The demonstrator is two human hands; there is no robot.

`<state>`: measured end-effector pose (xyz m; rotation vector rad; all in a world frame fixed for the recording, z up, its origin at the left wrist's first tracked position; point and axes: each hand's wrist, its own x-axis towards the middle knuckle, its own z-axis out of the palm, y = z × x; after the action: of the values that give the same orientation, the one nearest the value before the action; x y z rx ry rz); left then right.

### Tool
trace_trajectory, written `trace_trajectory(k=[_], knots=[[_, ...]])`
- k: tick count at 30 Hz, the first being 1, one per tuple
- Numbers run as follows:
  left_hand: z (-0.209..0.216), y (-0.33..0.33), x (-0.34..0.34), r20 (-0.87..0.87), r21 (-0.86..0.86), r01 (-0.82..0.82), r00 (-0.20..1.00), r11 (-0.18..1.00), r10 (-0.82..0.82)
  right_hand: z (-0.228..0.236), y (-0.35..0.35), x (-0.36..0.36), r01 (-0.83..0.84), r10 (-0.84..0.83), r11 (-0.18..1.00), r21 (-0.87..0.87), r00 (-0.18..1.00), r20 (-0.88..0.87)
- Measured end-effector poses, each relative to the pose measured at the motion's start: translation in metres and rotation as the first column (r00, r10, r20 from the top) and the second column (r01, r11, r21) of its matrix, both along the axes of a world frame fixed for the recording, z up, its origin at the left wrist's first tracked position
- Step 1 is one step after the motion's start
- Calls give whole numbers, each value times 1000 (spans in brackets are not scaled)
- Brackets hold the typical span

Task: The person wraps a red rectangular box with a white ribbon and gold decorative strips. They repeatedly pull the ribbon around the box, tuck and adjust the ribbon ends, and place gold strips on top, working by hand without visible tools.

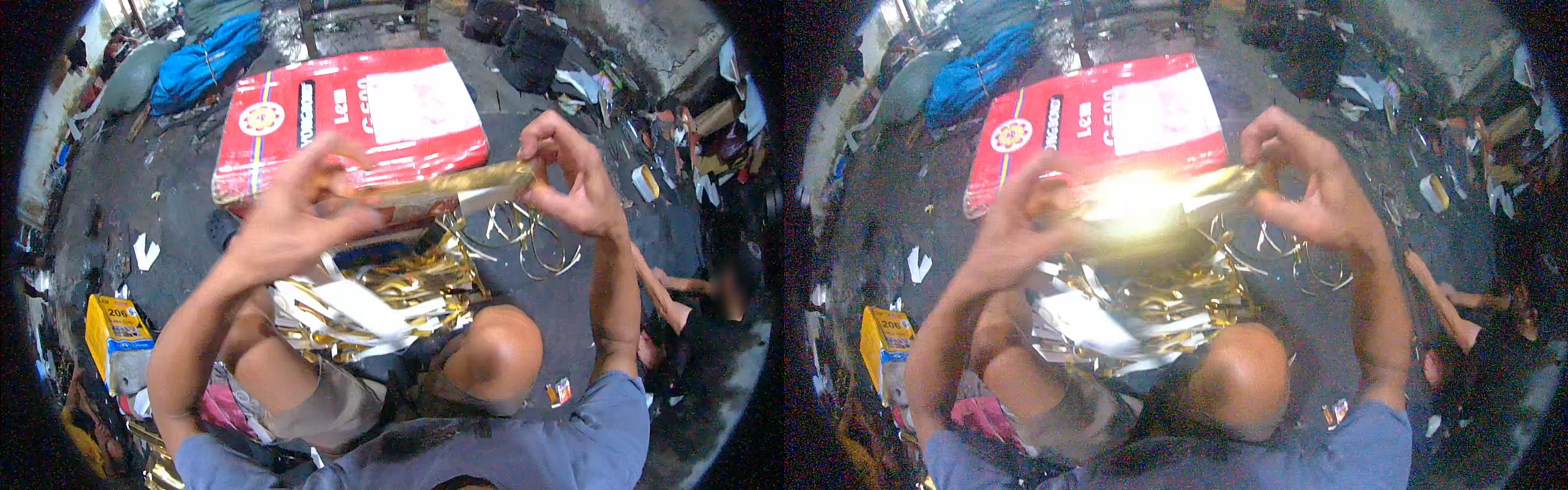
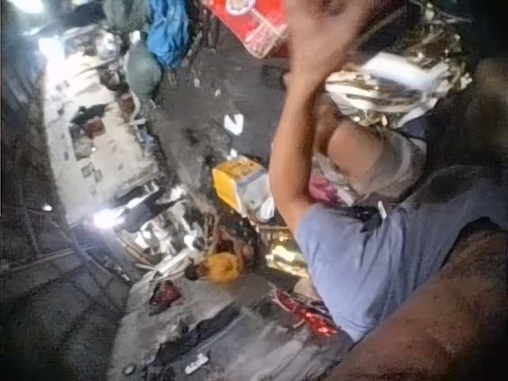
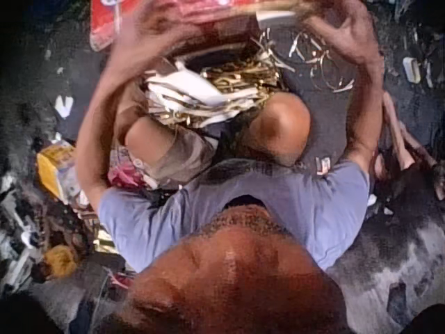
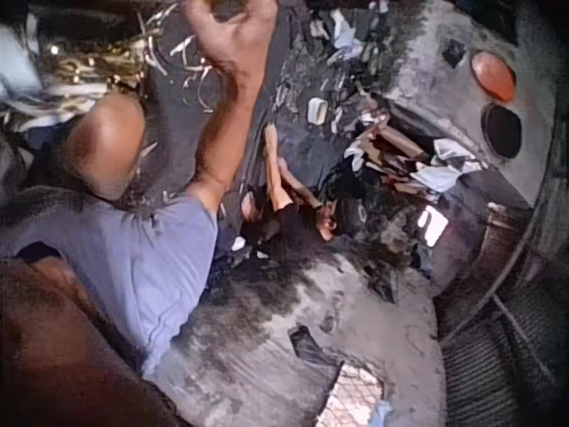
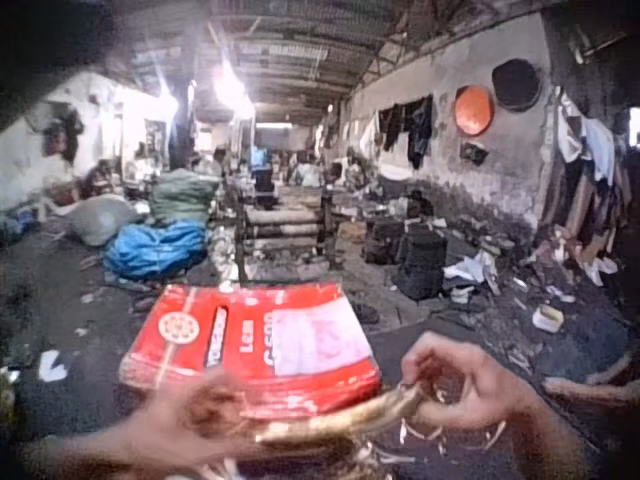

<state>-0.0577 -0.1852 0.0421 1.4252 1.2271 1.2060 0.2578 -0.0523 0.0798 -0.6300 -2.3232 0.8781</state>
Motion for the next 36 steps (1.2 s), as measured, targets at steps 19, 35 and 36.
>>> trace_trajectory(k=[19,35,36], knots=[[-6,127,-55,-574,684,-54,576,727,583,-12,111,-96,27,-29,1000,12,937,349],[-42,161,48,-357,493,-80,889,866,286,-23,87,-58,33,-216,787,616,950,224],[-44,162,47,-353,510,-70,892,857,284,-20,84,-58,12,-218,772,635,944,248]])
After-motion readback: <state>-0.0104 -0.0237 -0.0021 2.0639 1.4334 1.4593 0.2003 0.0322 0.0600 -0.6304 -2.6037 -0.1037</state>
